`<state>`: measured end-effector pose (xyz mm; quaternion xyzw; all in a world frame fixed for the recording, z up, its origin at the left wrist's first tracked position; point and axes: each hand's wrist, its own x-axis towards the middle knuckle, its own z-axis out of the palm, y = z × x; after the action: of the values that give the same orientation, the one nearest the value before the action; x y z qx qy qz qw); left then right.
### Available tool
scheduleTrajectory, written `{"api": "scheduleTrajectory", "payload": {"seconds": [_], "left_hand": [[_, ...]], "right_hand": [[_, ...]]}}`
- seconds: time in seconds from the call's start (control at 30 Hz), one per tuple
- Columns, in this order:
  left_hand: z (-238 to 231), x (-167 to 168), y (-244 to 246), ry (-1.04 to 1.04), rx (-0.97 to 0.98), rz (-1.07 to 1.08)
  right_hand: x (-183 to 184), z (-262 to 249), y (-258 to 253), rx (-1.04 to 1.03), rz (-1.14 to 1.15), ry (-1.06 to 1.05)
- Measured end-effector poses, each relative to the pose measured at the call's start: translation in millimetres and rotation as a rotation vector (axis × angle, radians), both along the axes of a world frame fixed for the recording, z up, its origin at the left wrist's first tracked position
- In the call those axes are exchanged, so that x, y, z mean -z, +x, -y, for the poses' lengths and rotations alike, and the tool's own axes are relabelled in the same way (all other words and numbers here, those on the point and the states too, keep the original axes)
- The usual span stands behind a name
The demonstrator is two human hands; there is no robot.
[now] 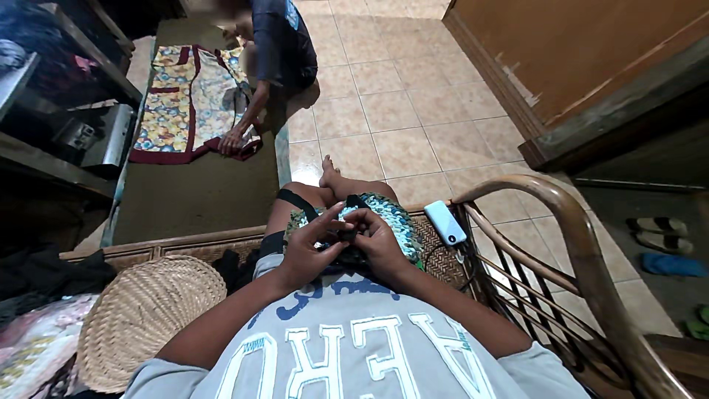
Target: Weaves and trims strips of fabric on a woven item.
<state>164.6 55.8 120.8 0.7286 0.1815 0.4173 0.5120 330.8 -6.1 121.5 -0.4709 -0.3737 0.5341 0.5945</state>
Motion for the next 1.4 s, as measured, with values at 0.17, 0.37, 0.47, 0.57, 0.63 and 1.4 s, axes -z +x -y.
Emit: {"api": "scheduleTrajectory", "payload": {"seconds": [0.17, 0.37, 0.47, 0.57, 0.63, 1.4], "left_hand": [[0, 0, -1, 0.085, -0.001, 0.003], [4, 1, -3, -0.128, -0.018, 0.118], [7, -3, -1, -0.166, -0.086, 0.095], [7, -1, -2, -0.132, -0.114, 0.067], [5, 1, -2, -0.087, -0.121, 0.067], [-2, 2, -7, 0.423, -0.211, -0.149]], "right_hand": [[2, 1, 1, -0.040, -0.012, 0.021], [9, 1, 3, 0.000, -0.109, 0.102], [9, 1, 3, 0.019, -0.122, 0.085], [10, 2, 2, 0.022, -0.137, 0.087], [10, 1, 3, 0.013, -0.142, 0.093], [6, 3, 4, 0.065, 0.488, 0.313]]}}
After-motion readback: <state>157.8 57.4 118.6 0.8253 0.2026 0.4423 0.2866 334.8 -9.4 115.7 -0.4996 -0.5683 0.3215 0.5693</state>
